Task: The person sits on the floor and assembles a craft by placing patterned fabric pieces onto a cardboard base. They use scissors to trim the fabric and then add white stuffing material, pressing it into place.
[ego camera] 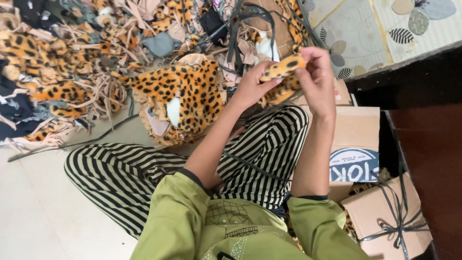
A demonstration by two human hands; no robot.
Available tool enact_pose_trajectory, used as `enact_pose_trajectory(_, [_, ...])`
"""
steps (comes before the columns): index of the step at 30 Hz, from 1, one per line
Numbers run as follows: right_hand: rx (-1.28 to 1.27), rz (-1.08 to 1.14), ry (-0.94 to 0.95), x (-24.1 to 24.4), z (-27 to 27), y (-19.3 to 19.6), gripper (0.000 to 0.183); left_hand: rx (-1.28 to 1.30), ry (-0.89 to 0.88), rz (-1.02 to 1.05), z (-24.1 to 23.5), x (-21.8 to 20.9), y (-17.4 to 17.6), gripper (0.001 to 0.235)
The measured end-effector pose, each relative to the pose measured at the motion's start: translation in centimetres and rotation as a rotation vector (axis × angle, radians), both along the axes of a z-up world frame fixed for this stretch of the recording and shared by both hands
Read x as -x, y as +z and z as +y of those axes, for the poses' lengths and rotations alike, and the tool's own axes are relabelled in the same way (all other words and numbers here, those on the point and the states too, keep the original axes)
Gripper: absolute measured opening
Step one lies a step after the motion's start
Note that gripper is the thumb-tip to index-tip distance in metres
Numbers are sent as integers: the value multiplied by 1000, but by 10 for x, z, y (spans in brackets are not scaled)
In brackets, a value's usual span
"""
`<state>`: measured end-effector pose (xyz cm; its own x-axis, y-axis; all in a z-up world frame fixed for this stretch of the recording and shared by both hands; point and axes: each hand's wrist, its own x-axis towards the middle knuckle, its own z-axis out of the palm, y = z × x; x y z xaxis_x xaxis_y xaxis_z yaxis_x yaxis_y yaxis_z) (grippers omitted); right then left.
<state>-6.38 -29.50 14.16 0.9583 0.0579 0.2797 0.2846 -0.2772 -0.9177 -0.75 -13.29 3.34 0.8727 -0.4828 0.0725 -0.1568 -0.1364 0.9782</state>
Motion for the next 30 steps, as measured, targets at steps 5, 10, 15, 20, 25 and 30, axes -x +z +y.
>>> enact_pose_trajectory(5, [-212, -35, -93, -15, 7, -11, 36, 169, -24, 346, 39, 9, 72, 78])
enact_pose_trajectory(10, [-258, 178, 204, -12, 19, -29, 61, 325, 101, 448, 69, 17, 108, 90])
enact_pose_trajectory(15, [-504, 319, 120, -5, 35, -83, 34, 857, 130, 443, 108, 27, -42, 58])
enact_pose_trajectory(20, [-390, 446, 123, 21, 76, -80, 39, 547, 196, 737, 140, 100, 14, 77])
enact_pose_trajectory(25, [-287, 455, -103, 3, 72, -108, 33, 484, 240, 838, 103, 96, 26, 90])
enact_pose_trajectory(30, [13, 260, -309, -42, 4, -135, 34, 128, 282, 626, 45, 42, -26, 93])
